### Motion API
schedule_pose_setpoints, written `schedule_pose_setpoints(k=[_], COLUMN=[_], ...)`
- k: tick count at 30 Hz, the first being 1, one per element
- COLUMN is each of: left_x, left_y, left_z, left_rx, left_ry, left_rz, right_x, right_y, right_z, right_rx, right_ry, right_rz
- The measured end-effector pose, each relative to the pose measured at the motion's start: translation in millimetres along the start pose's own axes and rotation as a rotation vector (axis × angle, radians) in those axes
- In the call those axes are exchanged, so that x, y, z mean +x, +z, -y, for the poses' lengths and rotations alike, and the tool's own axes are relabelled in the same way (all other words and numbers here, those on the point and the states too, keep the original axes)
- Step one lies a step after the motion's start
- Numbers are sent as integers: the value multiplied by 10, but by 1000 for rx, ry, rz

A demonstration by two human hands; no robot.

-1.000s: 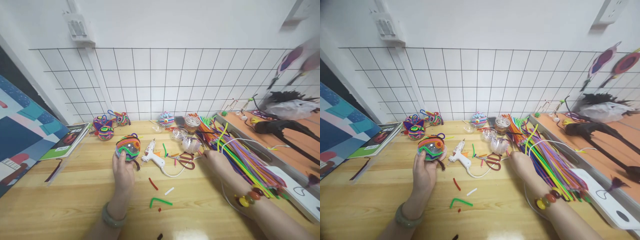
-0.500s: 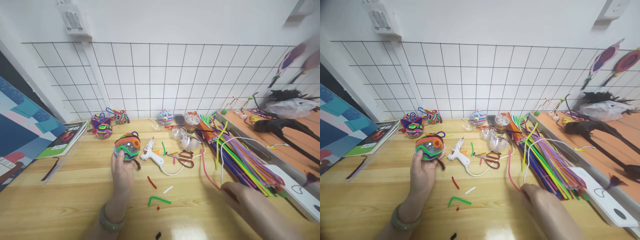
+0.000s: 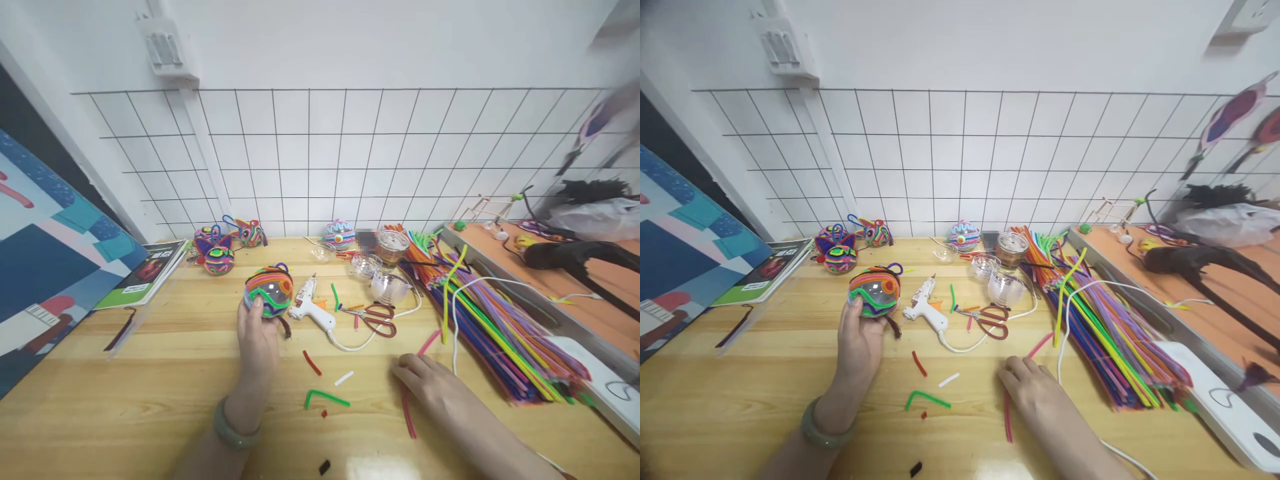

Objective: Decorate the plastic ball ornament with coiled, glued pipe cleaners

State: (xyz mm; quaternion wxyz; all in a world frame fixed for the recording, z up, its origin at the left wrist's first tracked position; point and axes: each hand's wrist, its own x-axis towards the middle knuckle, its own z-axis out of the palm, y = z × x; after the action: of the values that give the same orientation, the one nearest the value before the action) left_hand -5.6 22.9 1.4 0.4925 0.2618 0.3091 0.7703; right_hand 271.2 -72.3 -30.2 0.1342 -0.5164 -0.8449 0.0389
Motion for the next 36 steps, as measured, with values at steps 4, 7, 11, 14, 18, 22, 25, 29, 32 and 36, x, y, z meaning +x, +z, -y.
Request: schedule_pose_setpoints(k=[4,7,11,14,18,22,25,29,32,36], left_x=[-32,-56,-102,-148,-199,-215,-220,-251,-280,-303], left_y=[10,10,5,-3,-11,-8,-2,33,88,133], left_z=[8,18,46,78,106,111,107,64,7,-16], left_rx=[0,0,25,77,135,181,211,239,225,213], left_ry=[-18,-33,-62,-66,-37,9,41,67,27,3], left_rz=[27,38,48,85,161,193,192,208,212,206], right_x=[29,47,129,262,498,724,867,1009,1064,1079], right_y=[131,180,67,-182,-548,-729,-726,-666,-616,-532], right_z=[-117,-104,3,151,403,634,755,860,899,887], right_rx=[-67,-119,49,220,249,320,354,339,367,434], right_ry=[-182,-188,-100,-69,-210,-317,-321,-302,-274,-222], right_rz=[28,6,9,-72,-337,-398,-479,-530,-564,-554])
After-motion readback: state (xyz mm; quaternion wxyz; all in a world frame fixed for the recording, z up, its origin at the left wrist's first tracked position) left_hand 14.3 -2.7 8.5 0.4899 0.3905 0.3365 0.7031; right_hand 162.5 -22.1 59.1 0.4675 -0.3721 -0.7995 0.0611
